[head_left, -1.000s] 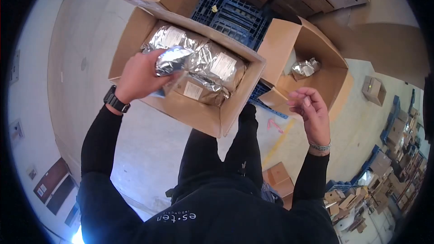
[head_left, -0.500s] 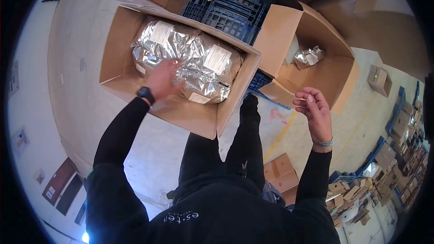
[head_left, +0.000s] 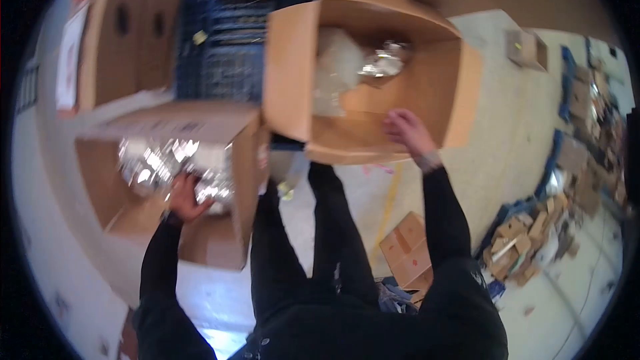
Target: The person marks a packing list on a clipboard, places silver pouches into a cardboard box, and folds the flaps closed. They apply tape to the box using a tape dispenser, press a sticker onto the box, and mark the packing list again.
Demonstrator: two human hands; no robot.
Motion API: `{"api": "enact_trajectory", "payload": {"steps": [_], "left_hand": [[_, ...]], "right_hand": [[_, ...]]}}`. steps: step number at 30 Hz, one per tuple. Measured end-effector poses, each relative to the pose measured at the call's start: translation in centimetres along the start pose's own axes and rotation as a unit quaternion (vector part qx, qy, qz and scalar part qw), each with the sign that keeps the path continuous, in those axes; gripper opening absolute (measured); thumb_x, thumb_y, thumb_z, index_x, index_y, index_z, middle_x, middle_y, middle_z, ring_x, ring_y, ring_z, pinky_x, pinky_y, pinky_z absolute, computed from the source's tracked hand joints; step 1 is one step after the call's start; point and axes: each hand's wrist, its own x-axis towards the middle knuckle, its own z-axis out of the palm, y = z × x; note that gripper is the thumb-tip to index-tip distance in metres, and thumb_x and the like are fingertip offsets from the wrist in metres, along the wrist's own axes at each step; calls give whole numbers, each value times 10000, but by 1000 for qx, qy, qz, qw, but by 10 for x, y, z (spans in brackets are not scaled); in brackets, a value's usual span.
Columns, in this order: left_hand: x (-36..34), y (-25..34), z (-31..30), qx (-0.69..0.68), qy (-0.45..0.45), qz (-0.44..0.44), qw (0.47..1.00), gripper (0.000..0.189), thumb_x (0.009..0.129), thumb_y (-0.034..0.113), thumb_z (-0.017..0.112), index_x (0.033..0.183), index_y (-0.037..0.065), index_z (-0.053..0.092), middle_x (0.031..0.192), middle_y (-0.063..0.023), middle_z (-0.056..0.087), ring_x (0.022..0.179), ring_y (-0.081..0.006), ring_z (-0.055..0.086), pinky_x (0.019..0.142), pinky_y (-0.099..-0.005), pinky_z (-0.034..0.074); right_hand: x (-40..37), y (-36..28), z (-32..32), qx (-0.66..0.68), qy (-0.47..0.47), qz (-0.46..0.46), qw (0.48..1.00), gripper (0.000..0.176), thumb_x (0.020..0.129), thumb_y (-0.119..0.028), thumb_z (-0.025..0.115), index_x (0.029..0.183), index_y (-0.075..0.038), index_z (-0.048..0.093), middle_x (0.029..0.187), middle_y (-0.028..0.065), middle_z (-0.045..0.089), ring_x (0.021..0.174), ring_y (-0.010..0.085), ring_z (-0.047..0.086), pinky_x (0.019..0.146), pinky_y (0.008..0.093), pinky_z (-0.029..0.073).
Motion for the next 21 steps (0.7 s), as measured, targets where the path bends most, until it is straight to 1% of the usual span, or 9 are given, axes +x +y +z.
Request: {"api": "enact_trajectory", "payload": {"steps": [3, 5, 7, 9, 12, 15, 17, 19, 21], "left_hand": [[-7, -6, 0, 51, -29, -6, 998, 802, 749, 556, 675, 1271, -19, 473, 1233, -252, 460, 1167, -449, 415, 1012, -553, 315], [-5, 5, -12, 66, -88, -37, 993, 836, 750, 574, 644, 1294, -30, 447, 1255, -265, 457, 1227, -463, 386, 1068, -572, 257], [-42, -39, 16, 145, -99, -62, 983, 857, 744, 571, 649, 1320, -27, 439, 1307, -266, 451, 1264, -461, 377, 1090, -564, 250], [-78, -74, 33, 243, -143, -117, 952, 844, 745, 542, 665, 1339, -15, 444, 1348, -263, 456, 1288, -453, 387, 1094, -543, 269], [-61, -42, 20, 140, -187, -175, 956, 737, 768, 462, 694, 1313, 14, 483, 1319, -253, 492, 1248, -434, 441, 1045, -503, 349], [-31, 18, -21, 45, -148, -210, 965, 635, 791, 383, 723, 1287, 43, 522, 1290, -242, 528, 1209, -415, 495, 995, -463, 430], [-9, 55, -45, -13, 19, -97, 995, 469, 835, 299, 711, 1189, 33, 557, 1190, -215, 566, 1131, -386, 542, 939, -440, 464], [-11, 72, -58, -52, 121, -153, 979, 350, 854, 234, 697, 1131, 44, 597, 1149, -171, 602, 1073, -341, 589, 910, -405, 482], [-17, 92, -76, -89, 185, -183, 961, 317, 857, 206, 695, 1118, 50, 603, 1136, -168, 611, 1067, -333, 598, 902, -392, 485]], "right_hand": [[123, 46, -28, -160, 79, 25, 984, 355, 916, -416, 637, 1021, -81, 587, 800, 52, 632, 750, 129, 636, 653, 268, 508], [186, 53, -31, -261, 155, 93, 948, 635, 871, -630, 558, 995, -14, 655, 785, 147, 676, 806, 252, 683, 700, 354, 535], [238, 40, -31, -388, 187, 70, 900, 966, 764, -782, 521, 1248, 51, 588, 1177, 264, 639, 1057, 382, 646, 868, 477, 516], [263, 19, -17, -360, 245, 68, 898, 1050, 734, -863, 423, 1209, 50, 630, 1234, 305, 592, 1145, 424, 596, 958, 502, 465], [338, 27, -18, -437, 419, 7, 795, 749, 853, -671, 446, 923, 19, 728, 952, 299, 673, 958, 394, 659, 824, 486, 506], [363, 70, -72, -503, 292, -139, 801, 578, 901, -492, 452, 927, 28, 702, 909, 282, 669, 889, 419, 645, 767, 495, 500], [364, 100, -94, -533, 239, -231, 778, 467, 933, -374, 455, 930, 34, 685, 880, 270, 666, 843, 436, 635, 730, 502, 497], [359, 137, -120, -542, 249, -346, 724, 362, 965, -255, 459, 933, 39, 668, 852, 258, 663, 796, 452, 625, 692, 508, 493], [218, 71, -69, -432, 147, -260, 851, 378, 983, -259, 437, 1033, 67, 621, 940, 302, 632, 849, 480, 593, 728, 515, 457]]}}
